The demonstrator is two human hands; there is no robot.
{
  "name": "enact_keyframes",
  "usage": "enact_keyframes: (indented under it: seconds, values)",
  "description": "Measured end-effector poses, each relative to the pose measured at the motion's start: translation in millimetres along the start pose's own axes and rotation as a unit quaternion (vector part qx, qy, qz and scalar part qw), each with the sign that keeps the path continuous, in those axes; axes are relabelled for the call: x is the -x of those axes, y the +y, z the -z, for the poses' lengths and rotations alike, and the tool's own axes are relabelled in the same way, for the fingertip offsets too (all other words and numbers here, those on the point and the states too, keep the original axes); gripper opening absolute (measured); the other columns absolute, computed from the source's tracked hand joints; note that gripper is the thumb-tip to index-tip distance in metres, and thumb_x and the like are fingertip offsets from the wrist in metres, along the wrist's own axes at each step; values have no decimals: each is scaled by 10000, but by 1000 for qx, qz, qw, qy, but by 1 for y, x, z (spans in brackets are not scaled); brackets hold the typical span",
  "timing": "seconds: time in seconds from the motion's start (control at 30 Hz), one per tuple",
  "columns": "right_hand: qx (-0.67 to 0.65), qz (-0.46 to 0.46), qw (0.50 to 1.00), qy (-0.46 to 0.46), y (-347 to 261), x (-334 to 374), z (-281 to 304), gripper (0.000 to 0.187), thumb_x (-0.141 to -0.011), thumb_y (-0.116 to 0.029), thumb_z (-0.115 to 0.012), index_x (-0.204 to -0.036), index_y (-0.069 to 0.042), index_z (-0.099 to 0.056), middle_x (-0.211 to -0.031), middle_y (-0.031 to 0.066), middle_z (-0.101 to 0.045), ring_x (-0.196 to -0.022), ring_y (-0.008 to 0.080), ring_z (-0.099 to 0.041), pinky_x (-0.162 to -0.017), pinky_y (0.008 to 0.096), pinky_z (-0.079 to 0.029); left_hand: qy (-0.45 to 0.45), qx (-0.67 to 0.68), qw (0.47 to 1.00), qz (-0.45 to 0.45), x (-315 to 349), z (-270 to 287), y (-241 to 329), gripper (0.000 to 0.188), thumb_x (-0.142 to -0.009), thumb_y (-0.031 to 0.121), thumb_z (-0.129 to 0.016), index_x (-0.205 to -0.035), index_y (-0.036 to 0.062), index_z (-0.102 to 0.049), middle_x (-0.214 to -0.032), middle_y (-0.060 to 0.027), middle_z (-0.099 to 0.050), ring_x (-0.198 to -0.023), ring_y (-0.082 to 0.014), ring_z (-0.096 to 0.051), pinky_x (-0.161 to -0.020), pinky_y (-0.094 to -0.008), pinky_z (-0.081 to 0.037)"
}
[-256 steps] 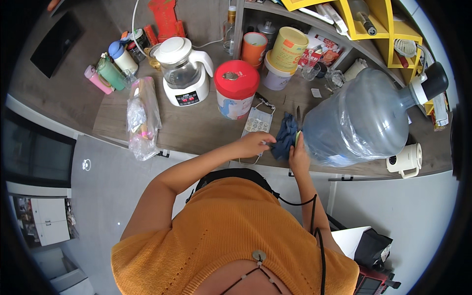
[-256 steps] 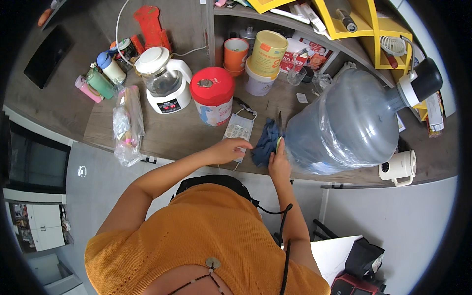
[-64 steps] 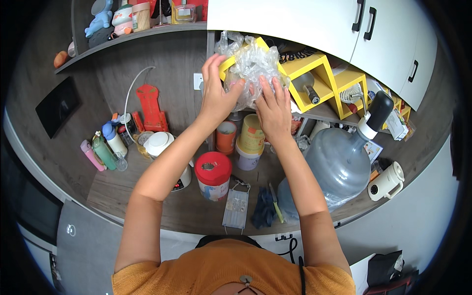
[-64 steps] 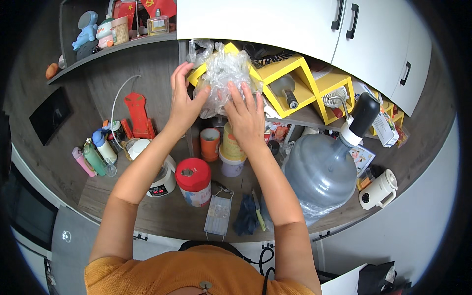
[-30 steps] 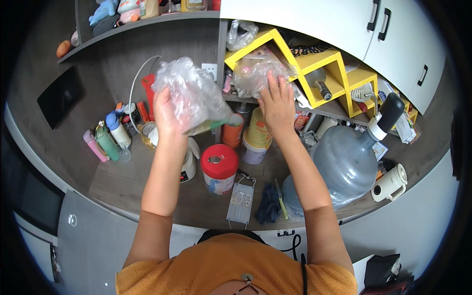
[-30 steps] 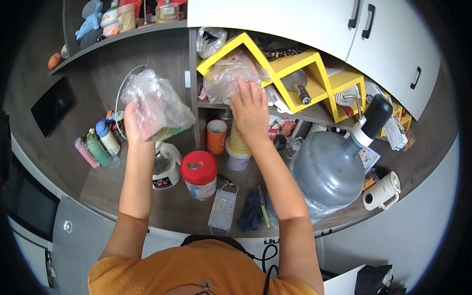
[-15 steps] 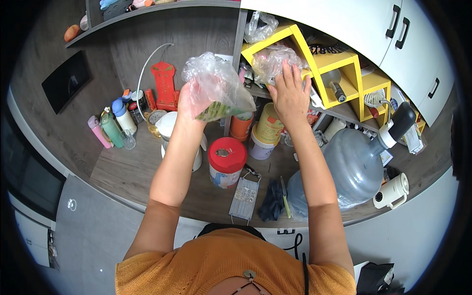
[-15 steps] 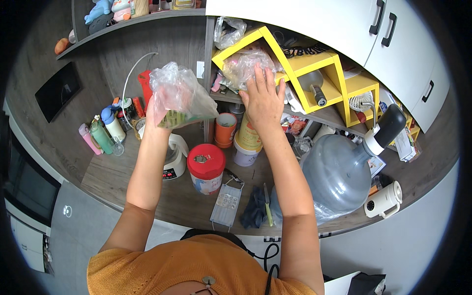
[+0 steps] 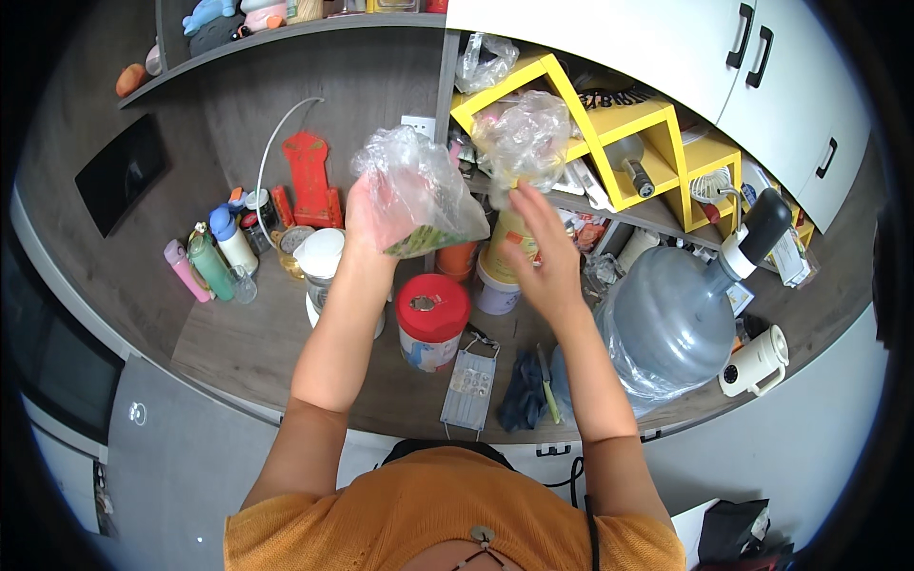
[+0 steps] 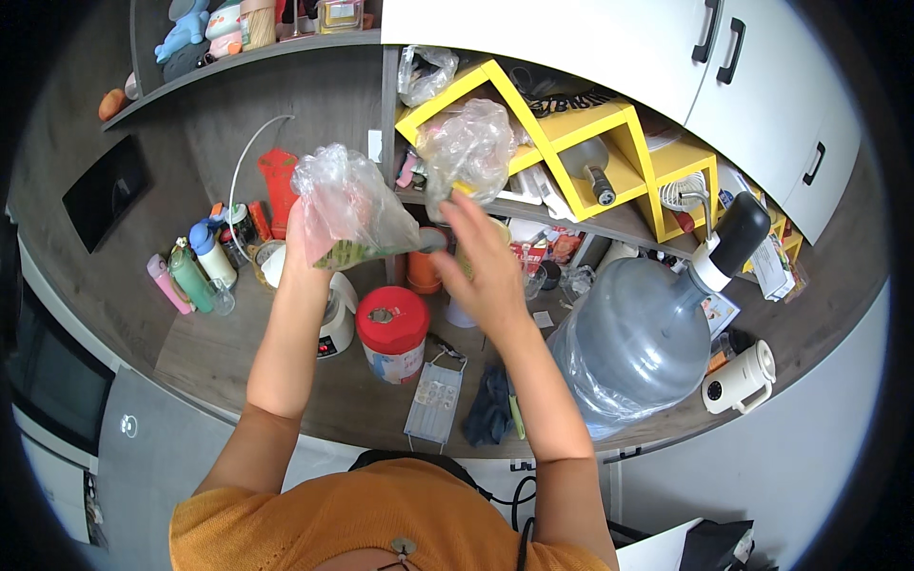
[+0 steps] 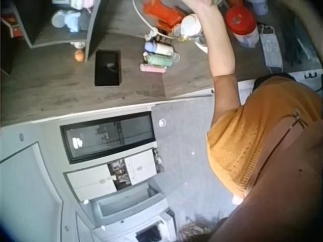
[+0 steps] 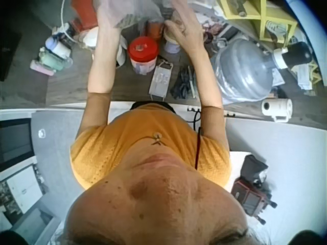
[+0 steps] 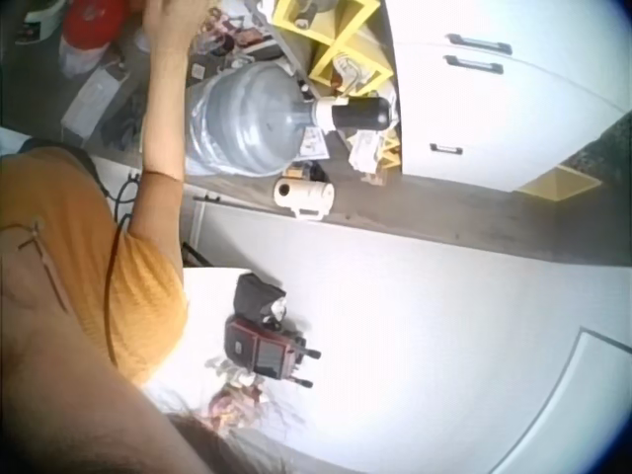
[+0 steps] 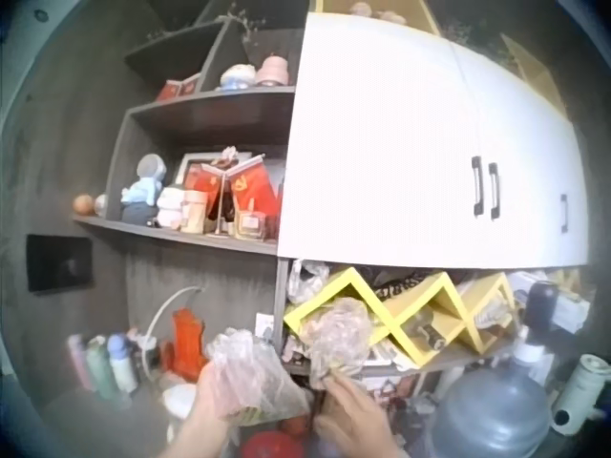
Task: The person organizes various items on a counter, including a blue cloth, sunglasses, a small jar, and a blister pack. They also handle a plastic bag containing several small objects and examine a bottle with a pump.
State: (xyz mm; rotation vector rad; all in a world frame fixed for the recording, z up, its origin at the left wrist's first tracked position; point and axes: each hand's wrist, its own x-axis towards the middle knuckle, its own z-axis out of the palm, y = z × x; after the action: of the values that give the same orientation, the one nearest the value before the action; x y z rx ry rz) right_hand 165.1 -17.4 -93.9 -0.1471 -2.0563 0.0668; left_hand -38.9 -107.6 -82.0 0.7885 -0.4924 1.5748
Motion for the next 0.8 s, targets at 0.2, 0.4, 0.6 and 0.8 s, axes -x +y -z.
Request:
enact_keyframes:
  seconds: [0.2,0.4,0.6,0.8]
  values:
    - [-46,-19,999,-2,-38,1,26,690,-607,-105,-769,-1239,-77,-493,-1230,138,-516,-1059,326,-541,-858,384,-465,126,-19,990,58,8,28,-8,362,-907,232,-373,-1139,14,-546,-1123,-157,-585,-1045,-316,-550,-962,-447,-401]
    - [27,76,992,-98,-38,-2,40,716,-560,-80,-754,-1232,-131,-512,-1005,61,-593,-793,274,-606,-630,347,-504,331,-349,873,82,-2,-9,-69,336,-925,247,-394,-1152,46,-538,-1113,-107,-591,-1016,-258,-575,-883,-419,-463]
    - [49,-26,992,-110,-35,0,49,491,-596,-57,-746,-1061,-142,-616,-935,49,-588,-712,220,-595,-593,326,-491,173,-428,873,157,1,1,-62,383,-872,114,-566,-1230,11,-478,-1144,-90,-581,-1006,-177,-590,-855,-315,-489]
    - [-53,-69,996,1,-3,-1,48,226,-612,-12,-730,-799,-62,-614,-922,57,-601,-552,136,-537,-505,261,-449,150,-498,833,191,-16,-3,-50,335,-867,124,-596,-1177,18,-526,-1101,-57,-596,-965,-141,-589,-846,-284,-483]
